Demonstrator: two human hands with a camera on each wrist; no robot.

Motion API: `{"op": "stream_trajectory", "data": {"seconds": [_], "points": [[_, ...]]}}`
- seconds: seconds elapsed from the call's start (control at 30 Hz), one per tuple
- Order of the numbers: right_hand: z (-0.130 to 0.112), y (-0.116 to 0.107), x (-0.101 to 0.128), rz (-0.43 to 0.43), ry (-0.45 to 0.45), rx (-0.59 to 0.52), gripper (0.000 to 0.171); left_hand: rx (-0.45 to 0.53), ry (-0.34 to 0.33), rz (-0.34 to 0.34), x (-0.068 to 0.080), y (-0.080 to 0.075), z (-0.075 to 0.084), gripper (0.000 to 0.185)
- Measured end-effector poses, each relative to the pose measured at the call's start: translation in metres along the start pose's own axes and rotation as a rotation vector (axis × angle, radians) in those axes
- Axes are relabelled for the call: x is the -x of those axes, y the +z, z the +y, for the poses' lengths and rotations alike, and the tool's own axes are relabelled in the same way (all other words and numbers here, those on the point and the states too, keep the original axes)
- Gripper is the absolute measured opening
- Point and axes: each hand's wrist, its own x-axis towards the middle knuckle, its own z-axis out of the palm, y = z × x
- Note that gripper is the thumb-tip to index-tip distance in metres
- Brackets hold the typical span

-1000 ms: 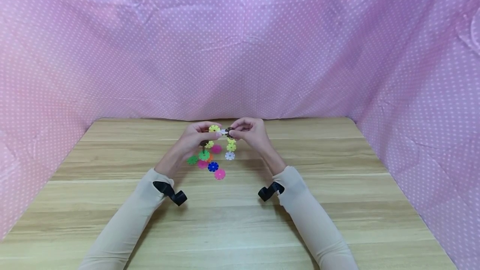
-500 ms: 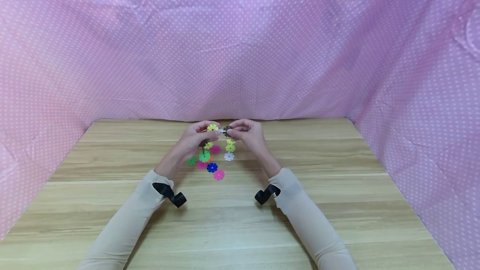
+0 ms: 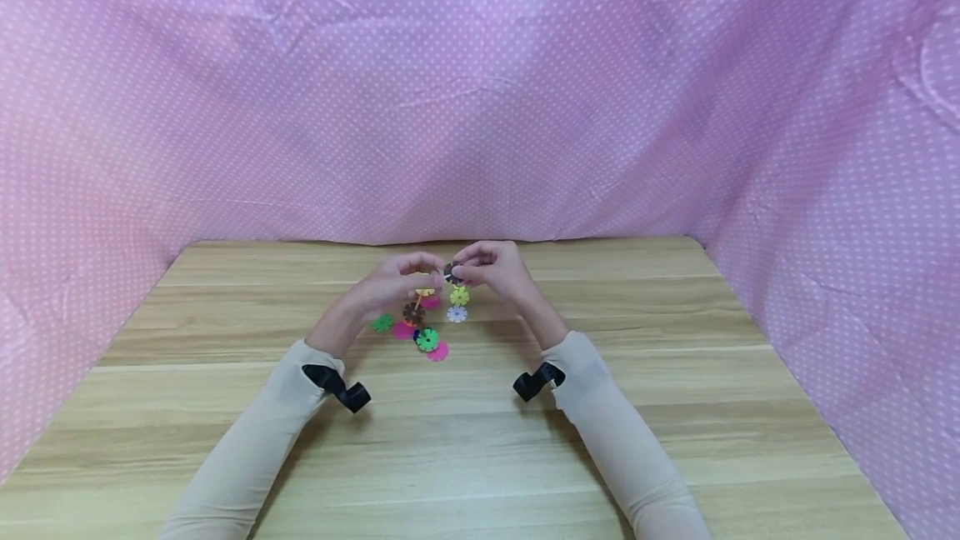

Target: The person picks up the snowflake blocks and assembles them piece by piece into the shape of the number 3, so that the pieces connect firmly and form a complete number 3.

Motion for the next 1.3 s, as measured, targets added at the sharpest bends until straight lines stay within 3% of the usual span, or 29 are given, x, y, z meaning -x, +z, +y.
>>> {"op": "stream_trajectory", "data": {"seconds": [0.13,0.33,0.57,0.77,0.97,1.1,1.3], "points": [[-0.001,-0.001,0.0,-0.01,0.016,0.014,0.024,0.013,-0.006,-0.052,0.0,-0.001,-0.002,0.034],[0.002,0.0,-0.001,-0.048,0.04,0.034,0.024,0.021,-0.037,-0.078,0.0,-0.003,-0.001,0.036],[0.005,0.001,0.004,-0.109,0.058,0.15,0.025,-0.01,-0.083,-0.012,0.002,-0.016,0.002,0.038],[0.011,0.005,0.012,-0.305,0.074,0.291,0.026,-0.03,-0.072,0.022,0.003,-0.027,0.004,0.039],[0.017,0.014,0.019,-0.516,0.006,0.383,0.024,-0.046,-0.061,0.033,0.004,-0.033,0.005,0.04],[0.02,0.022,0.02,-0.559,-0.018,0.446,0.026,-0.049,-0.064,0.043,0.003,-0.035,0.004,0.039],[0.023,0.032,0.02,-0.556,-0.054,0.549,0.027,-0.042,-0.084,0.061,0.004,-0.037,0.004,0.036]]}}
